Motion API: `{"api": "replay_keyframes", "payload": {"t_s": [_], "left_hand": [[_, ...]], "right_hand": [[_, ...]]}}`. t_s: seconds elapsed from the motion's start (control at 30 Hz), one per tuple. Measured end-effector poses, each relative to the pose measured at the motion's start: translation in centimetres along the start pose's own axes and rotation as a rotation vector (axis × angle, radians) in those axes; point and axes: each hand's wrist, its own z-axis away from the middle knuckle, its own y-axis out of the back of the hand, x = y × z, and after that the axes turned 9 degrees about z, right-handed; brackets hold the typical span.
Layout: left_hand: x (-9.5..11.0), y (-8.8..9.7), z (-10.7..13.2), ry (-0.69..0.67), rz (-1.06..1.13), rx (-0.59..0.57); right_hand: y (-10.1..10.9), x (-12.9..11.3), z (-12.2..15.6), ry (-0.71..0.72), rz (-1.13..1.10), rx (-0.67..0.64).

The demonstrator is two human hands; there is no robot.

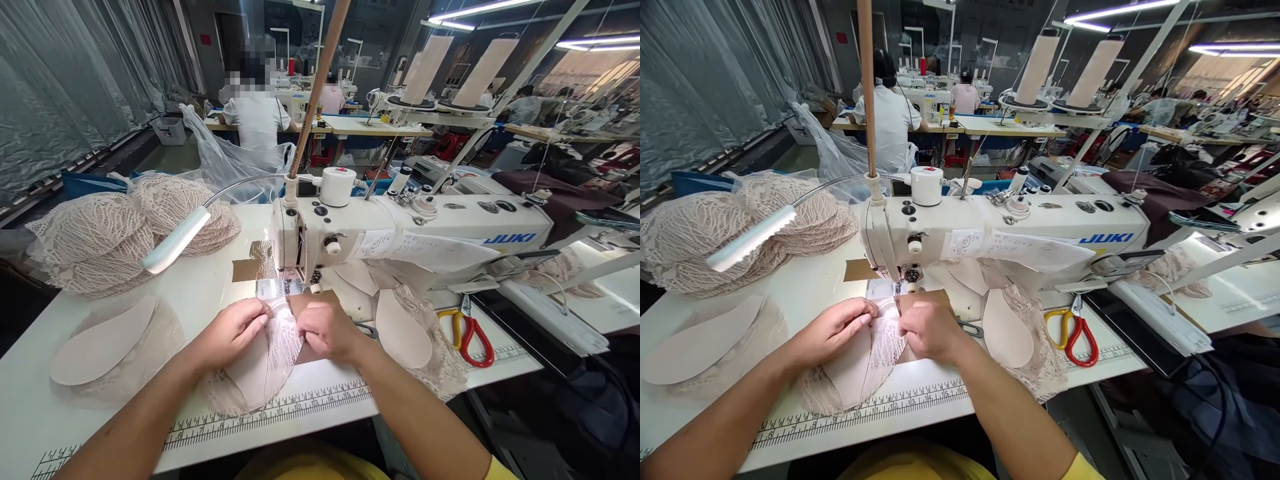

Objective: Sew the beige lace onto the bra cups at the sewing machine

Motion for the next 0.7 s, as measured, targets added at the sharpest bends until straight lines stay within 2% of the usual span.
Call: {"api": "replay_keyframes", "payload": {"t_s": [0.13, 0.23, 0.3, 0.47, 0.57, 0.7], "left_hand": [[0.0, -0.5, 0.1, -0.104, -0.09, 0.066], [-0.2, -1.2, -0.3, -0.193, -0.176, 0.115], [-0.5, -1.6, -0.8, -0.223, -0.241, 0.108], [-0.8, -2.0, -1.4, -0.175, -0.415, 0.054], [-0.7, -2.0, -1.5, -0.193, -0.453, 0.052], [-0.5, -2.0, -2.1, -0.2, -0.484, 0.064]], "right_hand": [[0.3, -0.2, -0.2, -0.166, -0.036, 0.193], [0.3, -0.6, -0.5, -0.23, -0.002, 0.25], [0.1, -0.8, -0.6, -0.2, 0.051, 0.193], [-0.6, -1.3, -0.9, -0.177, 0.333, -0.05], [-0.6, -1.5, -1.0, -0.202, 0.41, -0.095], [-0.3, -1.6, -1.2, -0.25, 0.455, -0.084]]}}
